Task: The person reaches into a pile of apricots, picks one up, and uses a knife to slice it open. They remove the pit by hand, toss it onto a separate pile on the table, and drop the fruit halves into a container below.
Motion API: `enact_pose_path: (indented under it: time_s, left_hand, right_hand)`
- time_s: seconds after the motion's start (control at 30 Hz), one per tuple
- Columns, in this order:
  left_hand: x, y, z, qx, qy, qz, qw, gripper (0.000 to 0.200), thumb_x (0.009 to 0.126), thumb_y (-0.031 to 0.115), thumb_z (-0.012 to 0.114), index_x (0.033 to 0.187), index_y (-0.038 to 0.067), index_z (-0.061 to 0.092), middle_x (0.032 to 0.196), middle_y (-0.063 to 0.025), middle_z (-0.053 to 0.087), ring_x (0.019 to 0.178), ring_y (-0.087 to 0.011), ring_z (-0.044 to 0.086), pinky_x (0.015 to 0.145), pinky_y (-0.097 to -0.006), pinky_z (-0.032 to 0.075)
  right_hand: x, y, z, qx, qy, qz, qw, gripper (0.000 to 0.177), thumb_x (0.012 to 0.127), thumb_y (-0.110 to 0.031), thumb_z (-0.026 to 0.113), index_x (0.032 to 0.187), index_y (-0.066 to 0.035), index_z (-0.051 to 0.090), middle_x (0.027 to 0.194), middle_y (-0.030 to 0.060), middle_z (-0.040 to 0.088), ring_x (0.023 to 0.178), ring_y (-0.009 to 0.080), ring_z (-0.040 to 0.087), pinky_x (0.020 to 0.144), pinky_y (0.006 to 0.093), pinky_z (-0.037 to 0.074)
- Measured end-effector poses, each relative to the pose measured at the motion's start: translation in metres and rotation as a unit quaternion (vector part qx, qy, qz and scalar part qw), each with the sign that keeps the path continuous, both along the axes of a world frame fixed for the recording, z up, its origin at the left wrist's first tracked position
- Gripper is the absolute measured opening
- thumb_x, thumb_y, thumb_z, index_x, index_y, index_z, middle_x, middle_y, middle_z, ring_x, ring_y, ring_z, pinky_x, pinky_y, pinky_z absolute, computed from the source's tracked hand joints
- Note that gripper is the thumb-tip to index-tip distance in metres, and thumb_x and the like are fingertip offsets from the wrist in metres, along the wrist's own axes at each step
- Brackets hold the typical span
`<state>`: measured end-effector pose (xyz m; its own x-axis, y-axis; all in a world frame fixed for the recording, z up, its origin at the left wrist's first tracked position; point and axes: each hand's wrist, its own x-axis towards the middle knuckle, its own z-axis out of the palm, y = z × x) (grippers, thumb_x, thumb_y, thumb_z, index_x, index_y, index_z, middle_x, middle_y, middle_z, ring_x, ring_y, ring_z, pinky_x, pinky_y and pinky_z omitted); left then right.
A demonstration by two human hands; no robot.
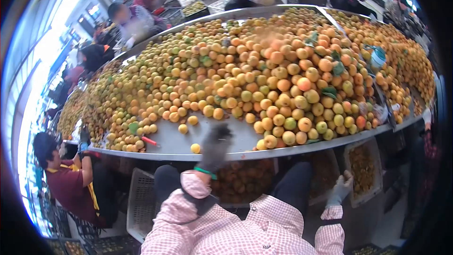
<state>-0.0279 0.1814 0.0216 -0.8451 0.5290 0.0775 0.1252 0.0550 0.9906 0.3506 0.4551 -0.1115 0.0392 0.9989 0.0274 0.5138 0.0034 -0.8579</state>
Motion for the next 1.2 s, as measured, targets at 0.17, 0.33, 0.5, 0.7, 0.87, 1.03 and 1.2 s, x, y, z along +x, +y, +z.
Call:
enact_pose_path:
  time_s: [0.17,0.33,0.5,0.7,0.87,1.03,1.2]
  left_hand:
    - [-0.094,-0.160,-0.004,-0.184,0.080,0.240,0.950,0.030,0.081,0.012,0.066,0.109,0.005,0.057,0.088,-0.0078,0.062,0.077,-0.0204,0.062,0.066,-0.0314,0.051]
    - [-0.135,-0.225,0.017,-0.492,0.127,0.326,0.797,0.060,0.073,0.044,0.071,0.116,0.006,0.053,0.101,-0.0191,0.064,0.098,-0.0369,0.061,0.084,-0.0454,0.047]
    - [-0.158,-0.234,0.015,-0.584,0.032,0.284,0.759,0.072,0.073,0.052,0.068,0.124,0.004,0.047,0.109,-0.0213,0.063,0.104,-0.0372,0.060,0.088,-0.0442,0.047]
    - [-0.189,-0.236,-0.010,-0.653,0.036,0.240,0.717,0.079,0.078,0.045,0.063,0.139,0.003,0.035,0.116,-0.0197,0.062,0.105,-0.0345,0.062,0.085,-0.0443,0.050]
    - [-0.202,-0.235,-0.029,-0.617,0.044,0.299,0.727,0.069,0.084,0.039,0.059,0.139,0.005,0.036,0.113,-0.0200,0.062,0.099,-0.0350,0.063,0.081,-0.0470,0.051]
    - [-0.210,-0.248,-0.035,-0.477,0.064,0.344,0.806,0.068,0.079,0.019,0.063,0.141,0.015,0.035,0.116,-0.0187,0.061,0.105,-0.0354,0.060,0.085,-0.0462,0.048]
    - [-0.248,-0.287,-0.133,-0.307,0.234,0.406,0.828,0.070,0.077,0.005,0.057,0.142,0.017,0.033,0.098,-0.0126,0.065,0.081,-0.0290,0.066,0.066,-0.0422,0.052]
  right_hand:
    - [-0.149,-0.070,0.170,0.173,0.110,0.338,0.919,0.012,0.090,-0.006,0.058,0.102,-0.004,0.060,0.096,0.0074,0.059,0.088,0.0195,0.057,0.079,0.0316,0.047]
    - [-0.293,-0.164,0.183,0.183,0.059,0.715,0.672,0.017,0.082,-0.013,0.062,0.098,-0.012,0.066,0.098,0.0085,0.063,0.094,0.0302,0.059,0.082,0.0390,0.047]
    - [-0.390,-0.222,0.138,0.193,-0.082,0.806,0.553,0.019,0.080,-0.019,0.065,0.099,-0.017,0.068,0.101,0.0058,0.063,0.097,0.0282,0.059,0.084,0.0388,0.047]
    - [-0.438,-0.234,0.103,0.207,-0.301,0.750,0.552,0.020,0.079,-0.022,0.065,0.099,-0.019,0.066,0.113,0.0085,0.058,0.100,0.0291,0.058,0.084,0.0395,0.047]
    - [-0.414,-0.216,0.109,0.210,-0.218,0.624,0.720,0.040,0.077,-0.017,0.067,0.115,-0.015,0.056,0.118,0.0082,0.055,0.106,0.0314,0.056,0.086,0.0425,0.047]
    - [-0.357,-0.225,0.119,0.209,-0.113,0.651,0.721,0.034,0.078,-0.019,0.065,0.111,-0.012,0.059,0.116,0.0099,0.056,0.105,0.0314,0.055,0.087,0.0424,0.047]
    - [-0.345,-0.222,0.111,0.156,-0.101,0.634,0.751,0.032,0.079,-0.022,0.064,0.109,-0.011,0.061,0.108,0.0128,0.059,0.099,0.0350,0.057,0.086,0.0419,0.048]
